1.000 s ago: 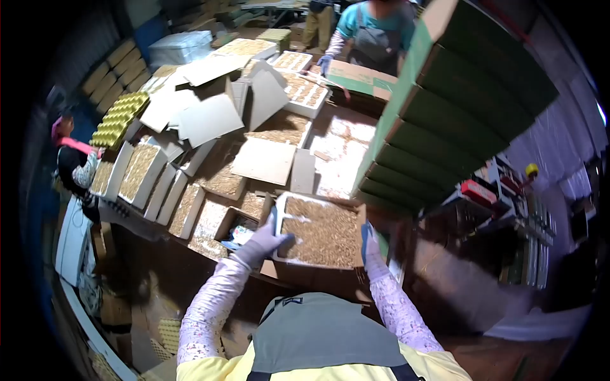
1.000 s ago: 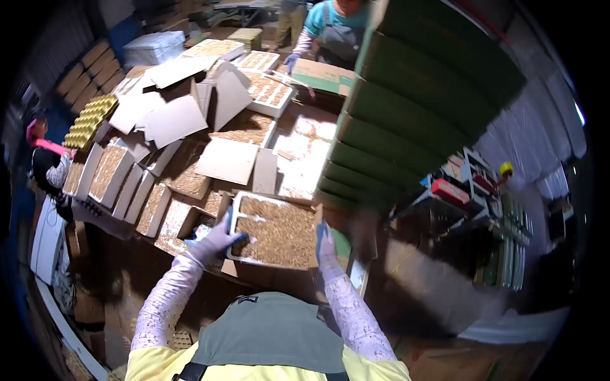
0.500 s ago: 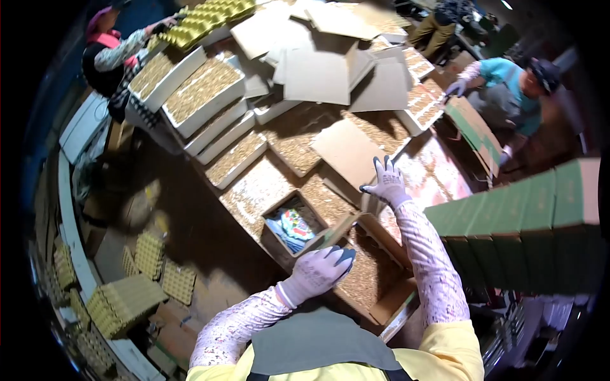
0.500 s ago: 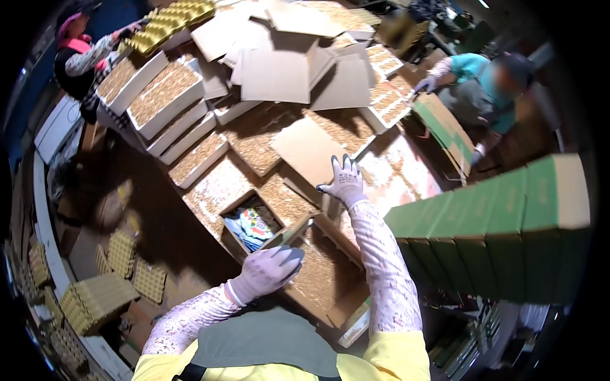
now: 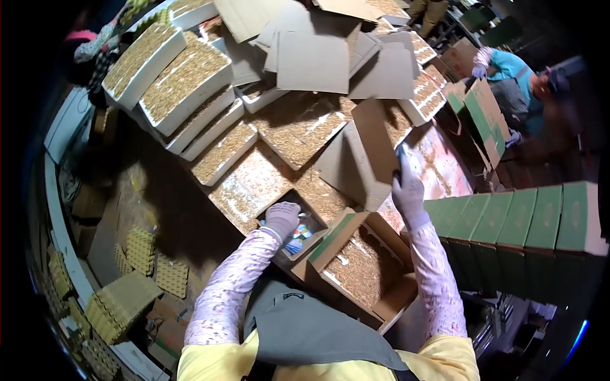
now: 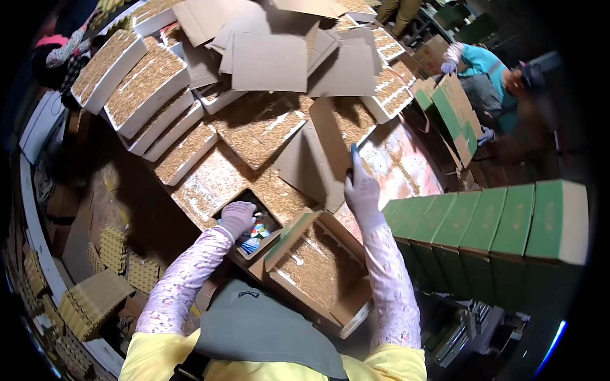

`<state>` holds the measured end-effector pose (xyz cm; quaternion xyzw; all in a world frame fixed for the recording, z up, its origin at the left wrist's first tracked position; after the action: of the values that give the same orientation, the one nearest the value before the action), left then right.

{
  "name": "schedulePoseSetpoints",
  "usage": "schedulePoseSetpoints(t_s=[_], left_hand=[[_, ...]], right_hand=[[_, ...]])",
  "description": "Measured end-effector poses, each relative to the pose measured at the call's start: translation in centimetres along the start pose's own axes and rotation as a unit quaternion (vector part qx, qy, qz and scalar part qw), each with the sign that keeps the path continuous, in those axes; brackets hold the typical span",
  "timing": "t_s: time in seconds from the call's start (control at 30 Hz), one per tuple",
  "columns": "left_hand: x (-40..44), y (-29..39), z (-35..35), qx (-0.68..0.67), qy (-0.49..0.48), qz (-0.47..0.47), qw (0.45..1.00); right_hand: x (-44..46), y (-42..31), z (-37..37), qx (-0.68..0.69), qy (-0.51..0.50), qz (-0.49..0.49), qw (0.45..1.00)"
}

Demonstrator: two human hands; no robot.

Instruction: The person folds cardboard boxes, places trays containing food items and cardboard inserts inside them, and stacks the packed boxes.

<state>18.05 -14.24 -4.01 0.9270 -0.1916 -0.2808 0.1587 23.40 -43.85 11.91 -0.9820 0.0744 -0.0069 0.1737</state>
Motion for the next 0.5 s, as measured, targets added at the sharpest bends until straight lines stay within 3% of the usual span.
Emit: schedulePoseSetpoints(t_s=[0.13,0.17,0.2,0.23,0.27,0.3,0.37,0.43,0.5], left_hand=[[-2.9,0.1,-2.7,-0.072,-0.002,0.019,0.997],[-4.1,0.2,-3.0,-0.086,0.071,0.033,0.993],[-4.7,1.1,-4.1,-0.053,0.074,0.038,0.995],[-6.6,4.2,-6.7,-0.027,0.217,0.091,0.972],[-9.4,9.6,-10.9,-0.017,0.349,0.201,0.915],[-9.9,13.4,-10.9,-0.036,0.349,0.313,0.883],[-12.2,20.6,-9.2,0.075,0.268,0.422,0.863],[-7.2,16.7,-3.4,0.063,0.285,0.314,0.904],[-7.8,12.4,-6.0,-0.161,0.339,0.231,0.898]], right_hand=[[-9.2,3.7,-6.5,0.132,0.172,-0.030,0.976],[-11.6,4.7,-8.0,0.242,0.144,0.045,0.959],[-14.1,5.4,-9.4,0.281,0.163,0.070,0.943],[-16.9,6.0,-10.8,0.316,0.183,0.095,0.926],[-19.8,4.6,-12.5,0.255,0.217,0.029,0.942],[-22.7,3.4,-13.0,0.173,0.223,-0.051,0.958],[-29.5,2.7,-10.3,0.150,0.141,-0.172,0.963],[-33.4,3.1,-6.3,0.049,-0.068,-0.174,0.981],[-34.3,3.8,-5.1,0.028,-0.075,-0.104,0.991]])
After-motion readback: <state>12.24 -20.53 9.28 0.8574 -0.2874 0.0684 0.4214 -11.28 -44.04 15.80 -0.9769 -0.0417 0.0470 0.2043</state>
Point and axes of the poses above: each hand's wrist, its own x-axis towards the middle knuckle, its own z-axis out of the palm, y = z × x, the point moved 3 cm from there along x, towards the middle knuckle, and after that the axes turned 9 degrees about z, right-handed, at the moved point
